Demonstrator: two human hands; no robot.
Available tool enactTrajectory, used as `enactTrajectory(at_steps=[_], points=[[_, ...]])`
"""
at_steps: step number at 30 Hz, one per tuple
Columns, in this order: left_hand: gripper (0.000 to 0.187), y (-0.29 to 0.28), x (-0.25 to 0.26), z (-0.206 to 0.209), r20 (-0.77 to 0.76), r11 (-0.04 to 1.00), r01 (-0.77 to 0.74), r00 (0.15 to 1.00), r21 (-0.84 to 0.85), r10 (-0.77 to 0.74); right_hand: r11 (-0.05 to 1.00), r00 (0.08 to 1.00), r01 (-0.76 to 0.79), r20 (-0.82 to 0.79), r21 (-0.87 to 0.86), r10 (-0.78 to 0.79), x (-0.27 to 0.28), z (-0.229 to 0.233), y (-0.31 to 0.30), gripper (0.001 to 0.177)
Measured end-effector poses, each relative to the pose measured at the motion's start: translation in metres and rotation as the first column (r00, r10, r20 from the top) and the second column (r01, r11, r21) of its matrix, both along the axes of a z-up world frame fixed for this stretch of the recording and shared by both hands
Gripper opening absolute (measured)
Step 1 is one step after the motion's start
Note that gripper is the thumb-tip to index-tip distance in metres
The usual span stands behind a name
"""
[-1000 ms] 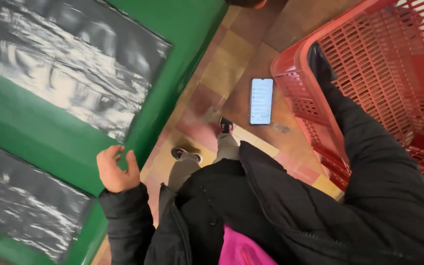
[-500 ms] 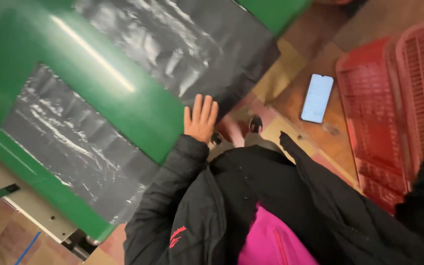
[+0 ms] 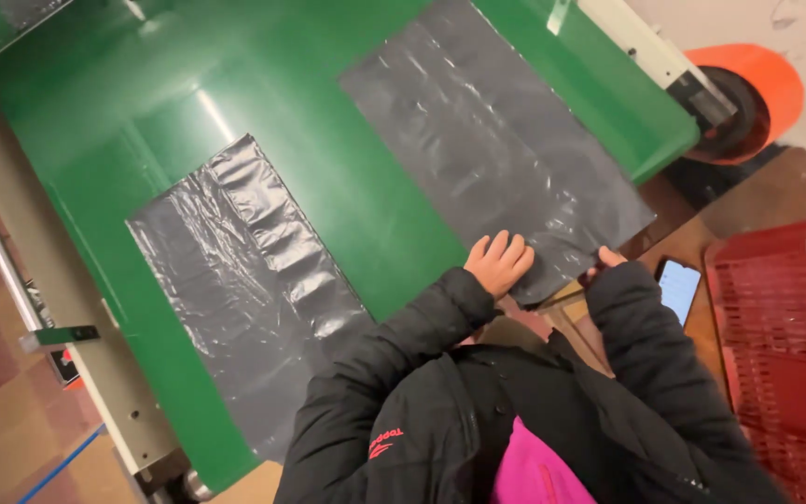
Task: Folding plastic bags on a conveyor belt and placing them into a crate.
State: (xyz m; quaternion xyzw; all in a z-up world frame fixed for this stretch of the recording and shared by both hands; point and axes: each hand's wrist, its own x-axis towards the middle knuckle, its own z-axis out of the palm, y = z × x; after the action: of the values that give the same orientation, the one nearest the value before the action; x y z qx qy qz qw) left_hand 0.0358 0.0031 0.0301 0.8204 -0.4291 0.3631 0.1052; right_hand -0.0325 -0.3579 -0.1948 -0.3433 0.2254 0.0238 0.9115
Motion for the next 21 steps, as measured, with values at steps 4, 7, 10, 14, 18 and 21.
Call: enactTrajectory(at_steps=[4, 7, 10, 14, 18, 21], points=[[0.022, 0.003, 0.017, -0.027, -0.337, 0.965, 0.257, 0.906, -0.047, -0.257, 0.879, 0.889, -0.219, 0.284, -0.423, 0.358, 0.008, 0.071, -0.011, 0.059], [0.022, 0.022, 0.026, 0.023, -0.698, 0.889, 0.27, 0.55, -0.37, -0.458, 0.862, 0.87, -0.216, 0.309, -0.459, 0.383, 0.078, 0.096, -0.039, 0.056], [0.02, 0.055, 0.029, 0.081, -0.833, 0.909, 0.08, 0.375, -0.408, -0.407, 0.861, 0.87, -0.202, 0.318, -0.468, 0.377, 0.124, 0.105, -0.056, 0.051], [0.023, 0.08, 0.086, 0.086, -0.802, 0.815, -0.168, 0.368, -0.554, -0.469, 0.86, 0.862, -0.191, 0.338, -0.473, 0.378, 0.201, 0.159, -0.055, 0.046], [0.032, 0.099, 0.202, 0.036, -0.718, 0.523, -0.494, 0.44, -0.695, -0.539, 0.202, 0.791, 0.077, 0.183, -0.976, 0.583, 0.307, 0.271, 0.053, 0.036], [0.039, 0.115, 0.292, -0.037, -0.857, 0.553, -0.663, 0.464, -0.504, -0.224, 0.215, 0.795, -0.058, 0.086, -0.975, 0.601, 0.412, 0.244, 0.074, 0.046]])
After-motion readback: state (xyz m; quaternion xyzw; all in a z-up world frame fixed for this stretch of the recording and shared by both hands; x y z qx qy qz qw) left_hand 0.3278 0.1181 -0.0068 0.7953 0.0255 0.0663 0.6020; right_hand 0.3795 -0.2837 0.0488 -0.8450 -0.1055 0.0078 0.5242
